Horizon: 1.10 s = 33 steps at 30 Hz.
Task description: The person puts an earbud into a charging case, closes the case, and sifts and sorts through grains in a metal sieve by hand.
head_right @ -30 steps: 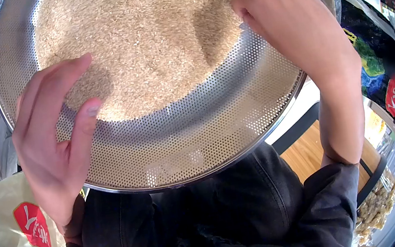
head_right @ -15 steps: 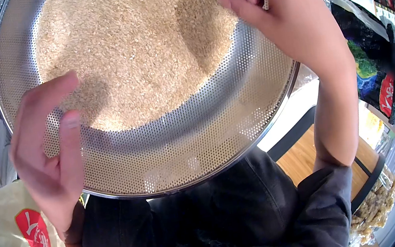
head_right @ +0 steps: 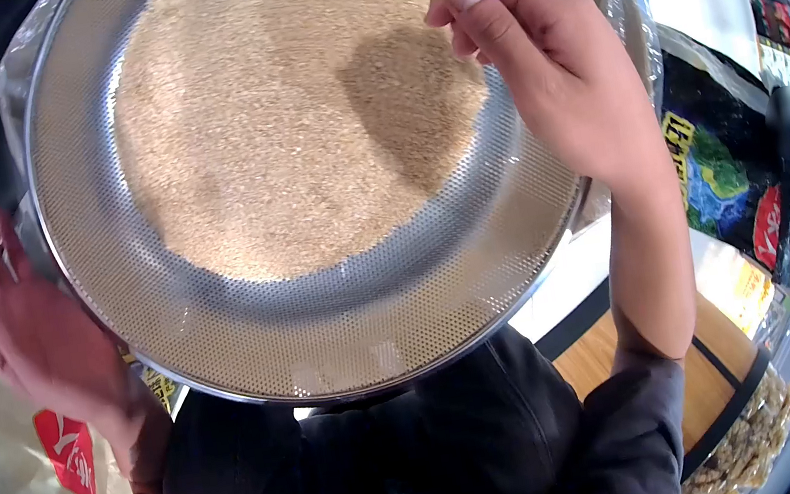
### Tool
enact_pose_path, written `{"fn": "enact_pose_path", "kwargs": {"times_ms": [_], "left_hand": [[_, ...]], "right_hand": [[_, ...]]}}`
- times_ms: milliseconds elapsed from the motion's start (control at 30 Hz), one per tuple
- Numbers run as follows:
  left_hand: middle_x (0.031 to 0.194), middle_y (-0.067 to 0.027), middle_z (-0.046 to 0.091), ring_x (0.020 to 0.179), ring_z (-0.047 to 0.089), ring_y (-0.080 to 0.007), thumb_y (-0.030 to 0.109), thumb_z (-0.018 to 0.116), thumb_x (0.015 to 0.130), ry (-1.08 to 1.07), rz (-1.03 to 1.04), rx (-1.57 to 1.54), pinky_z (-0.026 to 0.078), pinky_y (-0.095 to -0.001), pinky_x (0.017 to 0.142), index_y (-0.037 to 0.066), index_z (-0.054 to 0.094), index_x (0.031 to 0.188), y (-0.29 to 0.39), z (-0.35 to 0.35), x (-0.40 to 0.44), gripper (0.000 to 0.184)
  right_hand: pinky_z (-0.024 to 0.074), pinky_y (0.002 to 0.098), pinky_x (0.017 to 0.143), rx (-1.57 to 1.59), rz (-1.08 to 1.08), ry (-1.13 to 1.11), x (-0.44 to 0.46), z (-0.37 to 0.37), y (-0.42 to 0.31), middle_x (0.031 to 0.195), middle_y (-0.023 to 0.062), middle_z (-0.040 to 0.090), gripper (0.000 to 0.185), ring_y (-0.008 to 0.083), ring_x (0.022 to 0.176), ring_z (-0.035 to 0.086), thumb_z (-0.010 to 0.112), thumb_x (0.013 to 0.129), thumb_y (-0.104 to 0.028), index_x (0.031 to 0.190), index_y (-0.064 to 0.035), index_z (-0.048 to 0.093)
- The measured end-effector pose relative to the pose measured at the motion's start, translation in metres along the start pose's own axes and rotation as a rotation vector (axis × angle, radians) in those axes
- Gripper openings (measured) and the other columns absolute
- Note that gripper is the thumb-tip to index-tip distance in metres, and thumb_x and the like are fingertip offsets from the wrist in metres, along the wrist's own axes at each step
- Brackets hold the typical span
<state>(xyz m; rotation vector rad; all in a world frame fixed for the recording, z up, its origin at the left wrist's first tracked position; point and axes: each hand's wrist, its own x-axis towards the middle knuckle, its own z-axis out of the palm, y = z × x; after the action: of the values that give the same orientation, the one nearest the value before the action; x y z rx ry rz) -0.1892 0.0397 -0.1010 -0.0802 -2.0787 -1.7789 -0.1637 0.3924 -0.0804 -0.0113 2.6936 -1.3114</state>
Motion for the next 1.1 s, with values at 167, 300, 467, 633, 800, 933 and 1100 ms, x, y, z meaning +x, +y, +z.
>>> {"fn": "enact_pose_path", "kwargs": {"times_ms": [167,300,467,633,800,933,1100], "left_hand": [[0.150,-0.0193,0.046,0.138,0.047,-0.0323,0.014,0.046,0.103,0.019,-0.371,-0.207,0.038,-0.0424,0.117,-0.002,0.048,0.137,-0.010,-0.004,0.002,0.037],[0.154,-0.0228,0.040,0.141,0.044,-0.0318,0.011,0.043,0.102,-0.028,-0.280,-0.346,0.034,-0.0419,0.120,-0.003,0.046,0.139,-0.025,-0.006,0.000,0.040],[0.158,-0.0243,0.033,0.145,0.040,-0.0321,0.015,0.038,0.104,-0.188,-0.153,-0.150,0.031,-0.0416,0.121,-0.003,0.045,0.142,-0.034,-0.016,-0.001,0.043],[0.158,-0.0254,0.034,0.144,0.041,-0.0297,0.010,0.034,0.105,0.033,-0.410,-0.157,0.030,-0.0381,0.121,-0.005,0.047,0.140,-0.007,0.006,0.007,0.040],[0.156,-0.0251,0.037,0.143,0.042,-0.0285,0.006,0.033,0.104,0.038,-0.425,-0.343,0.030,-0.0366,0.120,-0.006,0.049,0.137,-0.005,0.003,0.012,0.039],[0.154,-0.0245,0.039,0.143,0.043,-0.0281,0.006,0.033,0.104,0.123,-0.542,-0.403,0.031,-0.0360,0.120,-0.006,0.050,0.136,0.004,0.009,0.018,0.038],[0.154,-0.0242,0.040,0.142,0.043,-0.0282,0.007,0.034,0.104,0.086,-0.501,-0.351,0.031,-0.0363,0.120,-0.005,0.050,0.136,-0.006,0.004,0.012,0.038]], "right_hand": [[0.0499,0.0261,0.080,0.231,-0.015,-0.282,0.039,0.035,-0.026,0.082,0.0050,0.063,0.035,0.0116,0.084,0.061,0.040,0.111,-0.024,0.116,-0.0011,0.067],[0.0539,0.0280,0.086,0.375,0.146,-0.315,0.082,0.058,-0.048,0.099,0.0073,0.068,0.035,0.0145,0.094,0.066,0.046,0.108,-0.025,0.122,0.0010,0.064],[0.0532,0.0307,0.100,0.637,0.146,-0.498,0.110,0.107,-0.046,0.116,0.0115,0.066,0.031,0.0195,0.107,0.067,0.050,0.106,-0.017,0.127,0.0046,0.059],[0.0546,0.0292,0.097,0.725,0.102,-0.461,0.108,0.145,-0.054,0.114,0.0104,0.066,0.026,0.0172,0.103,0.067,0.050,0.104,-0.008,0.124,0.0054,0.060],[0.0520,0.0264,0.078,0.265,-0.249,-0.457,0.105,0.137,-0.050,0.100,0.0046,0.065,0.019,0.0126,0.086,0.063,0.062,0.096,-0.006,0.114,-0.0013,0.068],[0.0423,0.0268,0.059,-0.105,-0.458,-0.378,0.096,0.146,-0.053,0.081,0.0012,0.054,0.017,0.0089,0.065,0.048,0.074,0.084,-0.003,0.101,-0.0033,0.072],[0.0391,0.0268,0.056,-0.093,-0.457,-0.272,0.087,0.154,-0.068,0.076,0.0002,0.050,0.015,0.0086,0.061,0.046,0.078,0.081,-0.003,0.095,-0.0037,0.073]]}}
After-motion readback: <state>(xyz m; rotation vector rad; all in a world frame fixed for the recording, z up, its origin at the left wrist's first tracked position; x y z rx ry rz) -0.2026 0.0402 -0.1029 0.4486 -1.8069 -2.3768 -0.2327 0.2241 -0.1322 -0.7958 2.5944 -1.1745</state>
